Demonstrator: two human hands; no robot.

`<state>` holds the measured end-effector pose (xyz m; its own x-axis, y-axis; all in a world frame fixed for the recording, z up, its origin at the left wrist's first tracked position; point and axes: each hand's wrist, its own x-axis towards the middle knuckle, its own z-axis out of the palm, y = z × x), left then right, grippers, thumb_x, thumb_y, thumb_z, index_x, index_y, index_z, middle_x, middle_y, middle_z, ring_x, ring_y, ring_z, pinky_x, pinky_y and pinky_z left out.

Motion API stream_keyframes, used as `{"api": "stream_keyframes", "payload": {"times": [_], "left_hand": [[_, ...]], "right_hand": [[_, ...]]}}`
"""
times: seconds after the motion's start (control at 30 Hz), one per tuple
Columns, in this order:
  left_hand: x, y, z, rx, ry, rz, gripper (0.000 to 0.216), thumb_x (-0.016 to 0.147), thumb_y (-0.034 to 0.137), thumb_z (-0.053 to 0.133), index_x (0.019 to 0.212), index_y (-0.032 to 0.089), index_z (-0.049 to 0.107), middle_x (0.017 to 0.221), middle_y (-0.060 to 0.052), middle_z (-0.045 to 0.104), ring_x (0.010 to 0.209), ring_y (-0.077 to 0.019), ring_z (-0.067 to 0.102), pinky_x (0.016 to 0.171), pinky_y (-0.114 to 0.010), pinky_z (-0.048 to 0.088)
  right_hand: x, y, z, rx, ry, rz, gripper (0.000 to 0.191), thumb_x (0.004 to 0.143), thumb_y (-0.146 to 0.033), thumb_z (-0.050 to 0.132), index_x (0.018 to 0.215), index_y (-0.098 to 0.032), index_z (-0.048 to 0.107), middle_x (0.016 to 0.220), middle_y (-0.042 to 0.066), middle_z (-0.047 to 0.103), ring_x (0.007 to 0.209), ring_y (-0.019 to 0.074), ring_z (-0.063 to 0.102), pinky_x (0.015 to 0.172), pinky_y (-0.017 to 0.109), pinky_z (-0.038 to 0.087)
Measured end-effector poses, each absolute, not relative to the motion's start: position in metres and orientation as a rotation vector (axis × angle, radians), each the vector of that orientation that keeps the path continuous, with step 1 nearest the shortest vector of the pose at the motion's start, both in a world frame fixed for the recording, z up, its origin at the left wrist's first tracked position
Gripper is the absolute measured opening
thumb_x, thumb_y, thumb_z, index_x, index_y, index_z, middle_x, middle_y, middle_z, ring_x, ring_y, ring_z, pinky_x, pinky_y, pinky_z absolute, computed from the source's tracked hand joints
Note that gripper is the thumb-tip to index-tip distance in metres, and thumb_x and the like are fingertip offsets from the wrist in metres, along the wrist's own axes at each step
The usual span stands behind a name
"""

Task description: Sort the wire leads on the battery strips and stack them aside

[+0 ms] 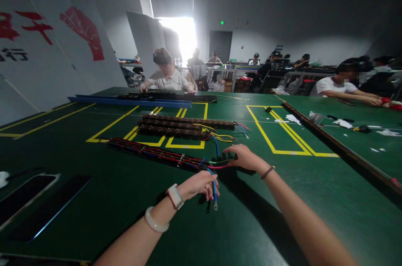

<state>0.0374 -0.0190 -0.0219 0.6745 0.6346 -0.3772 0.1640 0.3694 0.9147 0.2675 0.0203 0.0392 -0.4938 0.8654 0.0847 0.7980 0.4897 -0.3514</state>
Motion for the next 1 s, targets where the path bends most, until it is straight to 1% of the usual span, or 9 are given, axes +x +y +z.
{"api": "stream_keyframes", "payload": {"times": [0.17,0.27,0.4,0.5,0.57,0.67,0.8,0.9,1.0], "left_hand": [[0.036,-0.016,-0.022,1.062,0.739,0.383,0.04,0.082,0.046,0.058,0.093,0.008,0.062,0.084,-0.013,0.07,0.058,-0.0109,0.062,0.058,-0.023,0.047],[0.036,-0.015,-0.023,0.984,0.698,0.405,0.034,0.084,0.038,0.058,0.099,0.007,0.062,0.09,-0.015,0.07,0.063,-0.0121,0.064,0.063,-0.025,0.048],[0.039,-0.016,-0.024,0.876,0.656,0.45,0.031,0.086,0.029,0.057,0.104,0.005,0.06,0.091,-0.017,0.069,0.067,-0.0142,0.066,0.066,-0.026,0.048],[0.042,-0.018,-0.028,0.807,0.638,0.485,0.025,0.088,0.025,0.053,0.102,0.005,0.058,0.09,-0.017,0.069,0.067,-0.0148,0.066,0.067,-0.026,0.048],[0.044,-0.019,-0.031,0.771,0.651,0.514,0.021,0.09,0.024,0.051,0.095,0.006,0.057,0.084,-0.015,0.069,0.066,-0.0148,0.066,0.066,-0.026,0.048],[0.048,-0.022,-0.036,0.743,0.691,0.559,0.019,0.09,0.026,0.051,0.084,0.009,0.055,0.07,-0.01,0.067,0.062,-0.0147,0.064,0.065,-0.027,0.048],[0.051,-0.026,-0.035,0.741,0.679,0.598,0.02,0.086,0.031,0.059,0.081,0.012,0.054,0.068,-0.008,0.065,0.061,-0.0146,0.063,0.064,-0.027,0.046],[0.052,-0.028,-0.03,0.769,0.639,0.6,0.021,0.081,0.029,0.063,0.087,0.009,0.06,0.076,-0.009,0.067,0.064,-0.0137,0.062,0.065,-0.026,0.045],[0.052,-0.029,-0.027,0.786,0.609,0.58,0.022,0.08,0.026,0.064,0.092,0.008,0.064,0.086,-0.01,0.068,0.064,-0.012,0.061,0.063,-0.025,0.044]], "right_hand": [[0.263,0.026,0.018,-1.527,-2.641,0.413,0.053,0.067,-0.038,0.074,0.118,-0.026,0.063,0.111,0.009,0.065,0.116,0.0297,0.05,0.1,0.045,0.029],[0.262,0.028,0.012,-1.545,-2.673,0.39,0.052,0.064,-0.042,0.076,0.112,-0.025,0.066,0.103,0.008,0.067,0.106,0.0276,0.056,0.097,0.041,0.031],[0.26,0.027,0.018,-1.503,-2.706,0.424,0.036,0.066,-0.037,0.074,0.1,-0.025,0.07,0.091,0.003,0.07,0.091,0.0223,0.061,0.089,0.035,0.034],[0.256,0.023,0.026,-1.49,-2.734,0.441,0.026,0.069,-0.032,0.072,0.093,-0.024,0.071,0.086,0.002,0.071,0.081,0.0189,0.063,0.076,0.027,0.037],[0.251,0.018,0.03,-1.481,-2.763,0.398,0.022,0.069,-0.031,0.07,0.089,-0.023,0.071,0.083,0.002,0.071,0.078,0.0183,0.063,0.068,0.025,0.037],[0.245,0.01,0.036,-1.474,-2.799,0.317,0.019,0.071,-0.033,0.069,0.085,-0.021,0.071,0.082,0.004,0.071,0.077,0.0193,0.063,0.064,0.025,0.037],[0.236,-0.002,0.043,-1.48,-2.833,0.222,0.02,0.071,-0.029,0.069,0.088,-0.018,0.069,0.086,0.008,0.07,0.083,0.0221,0.063,0.068,0.026,0.039],[0.232,-0.009,0.047,-1.488,-2.836,0.198,0.023,0.071,-0.023,0.068,0.093,-0.016,0.067,0.089,0.009,0.07,0.088,0.0232,0.063,0.074,0.028,0.04],[0.228,-0.015,0.048,-1.448,-2.882,0.2,0.019,0.073,-0.02,0.065,0.092,-0.015,0.066,0.089,0.01,0.069,0.088,0.0227,0.063,0.076,0.029,0.041]]}}
